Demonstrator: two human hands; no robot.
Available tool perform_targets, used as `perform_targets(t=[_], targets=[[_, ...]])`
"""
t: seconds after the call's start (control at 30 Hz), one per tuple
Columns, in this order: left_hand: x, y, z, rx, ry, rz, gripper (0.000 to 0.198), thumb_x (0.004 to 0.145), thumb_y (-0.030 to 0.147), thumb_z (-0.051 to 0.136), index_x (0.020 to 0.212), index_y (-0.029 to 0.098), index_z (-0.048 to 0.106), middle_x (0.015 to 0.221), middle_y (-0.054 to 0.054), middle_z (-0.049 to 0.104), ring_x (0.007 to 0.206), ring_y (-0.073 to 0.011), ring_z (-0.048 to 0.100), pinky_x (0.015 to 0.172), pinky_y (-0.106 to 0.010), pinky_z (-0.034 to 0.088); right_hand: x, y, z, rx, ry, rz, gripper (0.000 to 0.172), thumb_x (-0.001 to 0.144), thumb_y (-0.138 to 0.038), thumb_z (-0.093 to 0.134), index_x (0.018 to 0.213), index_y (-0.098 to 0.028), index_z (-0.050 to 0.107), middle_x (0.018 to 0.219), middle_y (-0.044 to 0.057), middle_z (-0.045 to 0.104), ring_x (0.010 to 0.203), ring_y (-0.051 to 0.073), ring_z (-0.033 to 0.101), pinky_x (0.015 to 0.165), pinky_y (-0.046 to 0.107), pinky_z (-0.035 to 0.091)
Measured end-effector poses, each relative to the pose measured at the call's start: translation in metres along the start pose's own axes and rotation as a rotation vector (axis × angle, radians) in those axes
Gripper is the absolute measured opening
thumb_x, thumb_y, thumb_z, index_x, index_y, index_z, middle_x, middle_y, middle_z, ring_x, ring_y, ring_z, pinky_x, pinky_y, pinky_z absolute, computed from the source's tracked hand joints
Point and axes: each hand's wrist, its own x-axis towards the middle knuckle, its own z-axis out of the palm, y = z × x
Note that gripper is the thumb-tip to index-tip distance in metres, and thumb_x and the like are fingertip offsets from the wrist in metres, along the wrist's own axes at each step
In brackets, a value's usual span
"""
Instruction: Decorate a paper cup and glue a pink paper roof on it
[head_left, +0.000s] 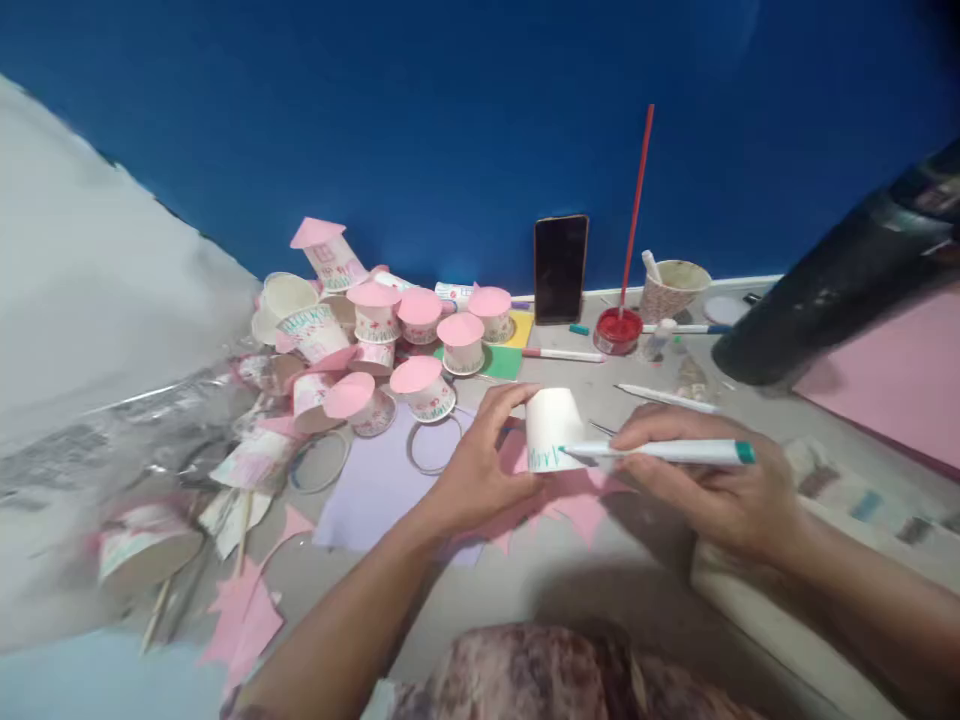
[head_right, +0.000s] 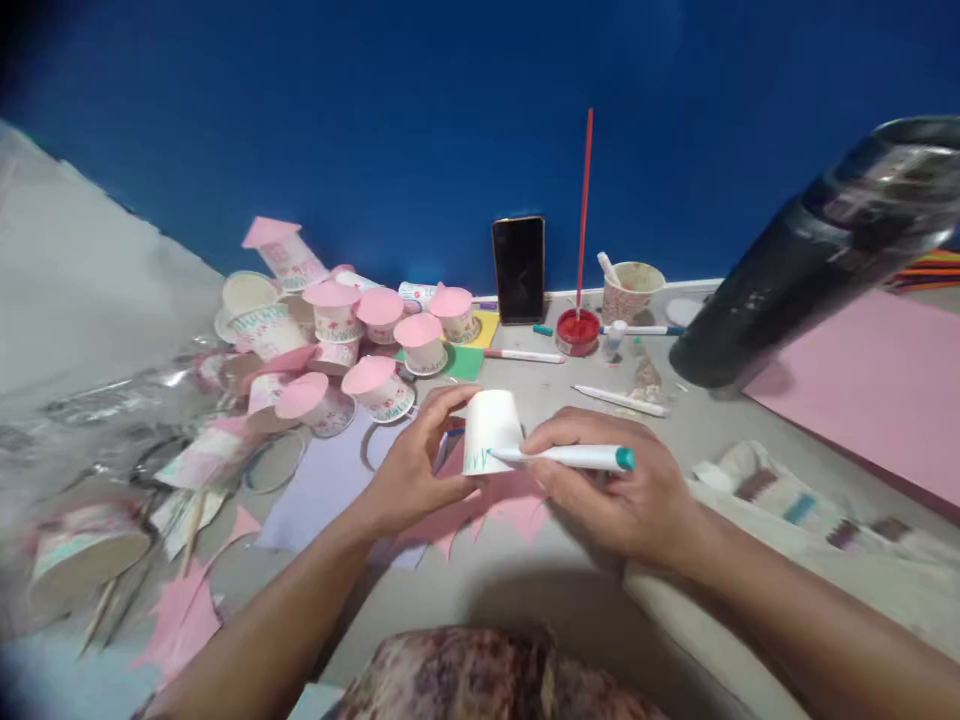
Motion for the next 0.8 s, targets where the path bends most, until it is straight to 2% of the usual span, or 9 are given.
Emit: perform_targets(t=[0.2, 0.3, 0.43, 0.53, 0.7, 0.8], targets=[[0.0, -0.001, 0.004, -0.095, 0.04, 0.01, 0.077, 0.076, 0.019, 0.085, 0.143, 0.031, 0.049, 0.149, -0.009, 0.048, 0.141, -0.0306, 0.047, 0.11, -0.041, 0.046, -0.002, 0.0, -0.004, 0.037, -0.037, 0.06, 0.014, 0.092, -0.013, 0.066, 0.095, -0.026, 0.071, 0.079, -0.001, 0.076, 0.064, 0.014, 0.069, 0.058, 0.022, 0.053], [0.001, -0.004, 0.006, -0.149, 0.047, 0.005, 0.076, 0.076, 0.018, 0.085, 0.143, 0.031, 0.05, 0.148, -0.009, 0.05, 0.14, -0.0316, 0.048, 0.112, -0.042, 0.045, -0.002, -0.001, -0.006, 0.026, 0.006, 0.086, 0.013, 0.093, -0.015, 0.065, 0.092, -0.027, 0.071, 0.077, -0.001, 0.076, 0.062, 0.015, 0.068, 0.057, 0.024, 0.053], [0.0, -0.006, 0.009, -0.244, 0.076, 0.006, 0.076, 0.075, 0.015, 0.084, 0.143, 0.03, 0.051, 0.149, -0.01, 0.05, 0.141, -0.0329, 0.049, 0.116, -0.045, 0.042, -0.002, -0.001, -0.009, 0.055, -0.031, 0.097, 0.01, 0.093, -0.019, 0.066, 0.092, -0.027, 0.072, 0.077, -0.001, 0.075, 0.062, 0.016, 0.068, 0.056, 0.025, 0.052], [0.0, -0.007, 0.01, -0.293, 0.078, -0.007, 0.077, 0.076, 0.016, 0.084, 0.143, 0.03, 0.05, 0.149, -0.009, 0.05, 0.142, -0.0322, 0.049, 0.118, -0.045, 0.04, -0.003, 0.001, -0.009, 0.023, 0.018, 0.13, 0.011, 0.093, -0.018, 0.066, 0.093, -0.027, 0.072, 0.078, 0.0, 0.075, 0.062, 0.015, 0.066, 0.057, 0.025, 0.051], [-0.001, -0.008, 0.01, -0.365, 0.088, -0.054, 0.077, 0.075, 0.013, 0.084, 0.143, 0.028, 0.05, 0.148, -0.01, 0.051, 0.141, -0.0324, 0.049, 0.117, -0.045, 0.041, -0.005, 0.002, -0.011, 0.04, -0.008, 0.173, 0.011, 0.096, -0.026, 0.064, 0.09, -0.026, 0.074, 0.073, 0.002, 0.073, 0.056, 0.015, 0.063, 0.05, 0.025, 0.046], [-0.002, -0.008, 0.011, -0.431, 0.096, -0.061, 0.077, 0.073, 0.011, 0.085, 0.14, 0.028, 0.051, 0.146, -0.01, 0.053, 0.14, -0.0318, 0.051, 0.116, -0.044, 0.041, -0.009, 0.006, -0.013, 0.011, 0.044, 0.225, 0.011, 0.095, -0.033, 0.067, 0.091, -0.026, 0.074, 0.067, 0.001, 0.071, 0.045, 0.014, 0.055, 0.039, 0.025, 0.039]])
